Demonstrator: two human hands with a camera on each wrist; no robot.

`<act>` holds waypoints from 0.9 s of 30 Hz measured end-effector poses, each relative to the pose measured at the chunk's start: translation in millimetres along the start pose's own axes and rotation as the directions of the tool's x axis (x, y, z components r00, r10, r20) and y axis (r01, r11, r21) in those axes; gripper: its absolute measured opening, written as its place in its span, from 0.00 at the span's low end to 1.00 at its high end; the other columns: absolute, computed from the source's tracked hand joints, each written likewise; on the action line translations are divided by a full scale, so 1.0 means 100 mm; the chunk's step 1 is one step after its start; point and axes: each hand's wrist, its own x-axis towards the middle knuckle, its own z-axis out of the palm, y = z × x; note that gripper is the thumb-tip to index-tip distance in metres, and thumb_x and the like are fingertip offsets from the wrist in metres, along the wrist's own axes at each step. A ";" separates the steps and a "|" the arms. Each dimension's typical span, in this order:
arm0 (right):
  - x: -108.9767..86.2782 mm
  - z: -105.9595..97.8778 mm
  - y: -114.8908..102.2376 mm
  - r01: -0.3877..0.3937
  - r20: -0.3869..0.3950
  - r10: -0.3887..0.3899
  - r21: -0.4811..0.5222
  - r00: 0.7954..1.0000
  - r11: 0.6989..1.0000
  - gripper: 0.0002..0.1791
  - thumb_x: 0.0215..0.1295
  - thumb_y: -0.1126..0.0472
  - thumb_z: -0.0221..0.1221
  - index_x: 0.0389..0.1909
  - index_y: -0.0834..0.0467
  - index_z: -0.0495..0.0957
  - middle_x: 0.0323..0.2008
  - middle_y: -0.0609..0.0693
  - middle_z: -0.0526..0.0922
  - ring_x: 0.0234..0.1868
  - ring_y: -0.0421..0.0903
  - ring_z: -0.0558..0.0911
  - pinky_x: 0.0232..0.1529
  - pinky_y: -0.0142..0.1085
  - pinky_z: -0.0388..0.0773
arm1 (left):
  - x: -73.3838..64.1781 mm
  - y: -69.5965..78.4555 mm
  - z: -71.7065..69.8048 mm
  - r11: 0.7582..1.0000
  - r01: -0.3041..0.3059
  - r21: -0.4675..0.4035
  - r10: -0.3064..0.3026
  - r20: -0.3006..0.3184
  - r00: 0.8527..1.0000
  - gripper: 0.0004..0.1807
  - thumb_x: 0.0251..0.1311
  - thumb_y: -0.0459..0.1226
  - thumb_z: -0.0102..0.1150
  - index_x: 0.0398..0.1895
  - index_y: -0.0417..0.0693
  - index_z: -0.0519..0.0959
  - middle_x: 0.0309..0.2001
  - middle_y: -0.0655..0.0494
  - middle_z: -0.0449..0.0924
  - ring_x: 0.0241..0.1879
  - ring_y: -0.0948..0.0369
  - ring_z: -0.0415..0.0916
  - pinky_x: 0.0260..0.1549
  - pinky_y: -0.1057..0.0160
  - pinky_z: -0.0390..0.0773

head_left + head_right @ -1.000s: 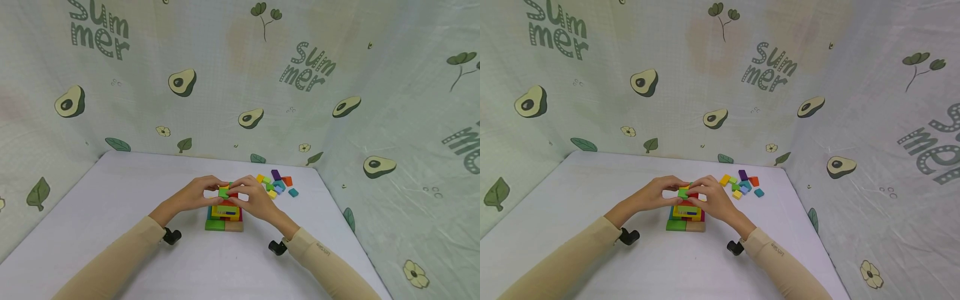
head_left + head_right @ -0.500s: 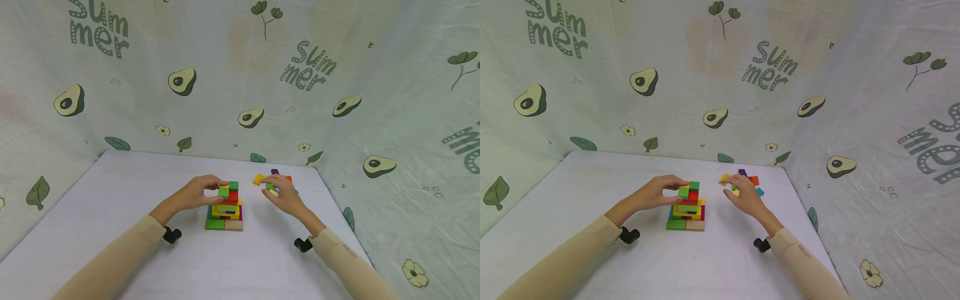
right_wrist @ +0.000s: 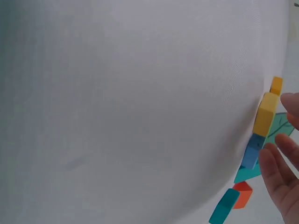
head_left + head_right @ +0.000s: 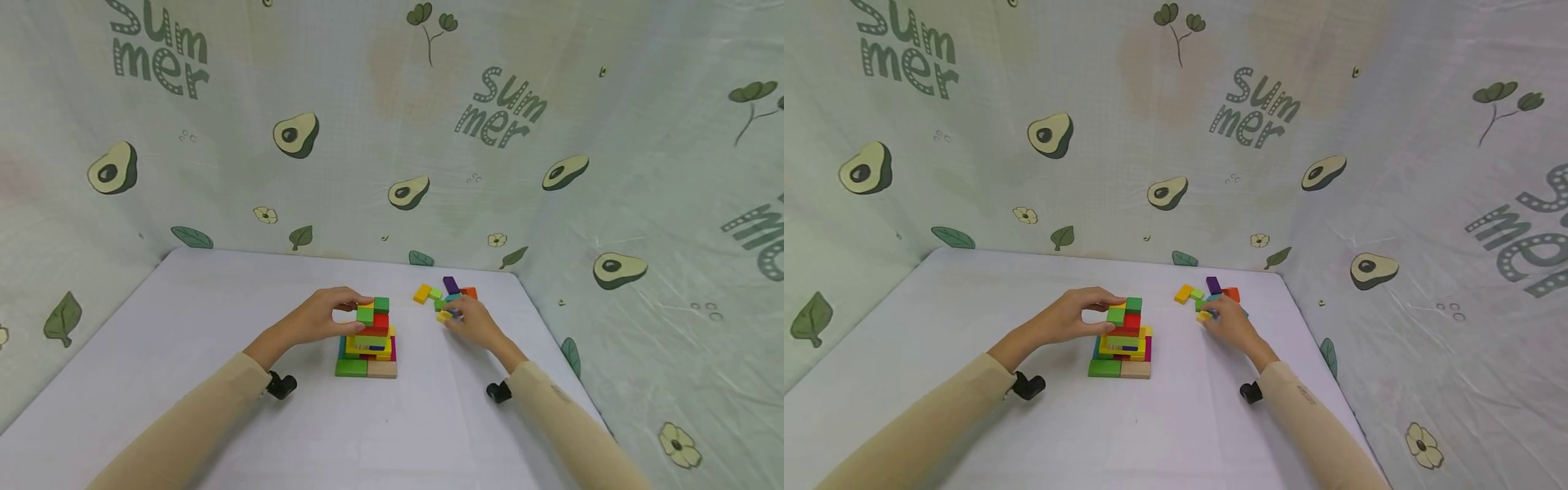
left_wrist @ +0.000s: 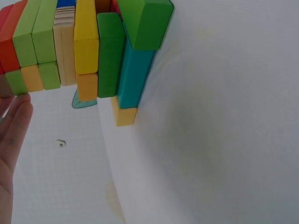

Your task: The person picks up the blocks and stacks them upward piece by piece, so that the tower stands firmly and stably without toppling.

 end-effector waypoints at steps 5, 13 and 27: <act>0.07 0.05 0.02 -0.026 0.003 0.026 -0.023 1.000 0.999 0.16 0.65 0.66 0.71 0.53 0.62 0.88 0.47 0.56 0.86 0.41 0.51 0.80 0.46 0.44 0.83 | 0.00 0.00 0.00 1.000 0.005 -0.001 -0.005 0.005 1.000 0.31 0.65 0.46 0.75 0.71 0.54 0.80 0.63 0.60 0.83 0.58 0.59 0.81 0.62 0.57 0.82; 0.10 0.09 0.02 -0.068 0.029 0.069 -0.018 0.997 0.997 0.16 0.65 0.68 0.71 0.53 0.62 0.89 0.43 0.54 0.85 0.39 0.48 0.76 0.44 0.40 0.81 | 0.00 0.01 -0.01 1.000 -0.002 0.004 0.002 0.005 1.000 0.31 0.65 0.46 0.75 0.71 0.54 0.80 0.63 0.59 0.83 0.58 0.59 0.81 0.62 0.57 0.82; 0.04 0.07 -0.03 -0.036 0.018 0.036 -0.001 0.999 0.999 0.13 0.67 0.67 0.70 0.51 0.60 0.90 0.44 0.53 0.88 0.40 0.47 0.79 0.46 0.40 0.84 | -0.01 0.02 -0.02 1.000 -0.017 0.002 0.017 -0.006 1.000 0.30 0.66 0.45 0.75 0.70 0.52 0.80 0.63 0.56 0.83 0.57 0.57 0.82 0.62 0.54 0.82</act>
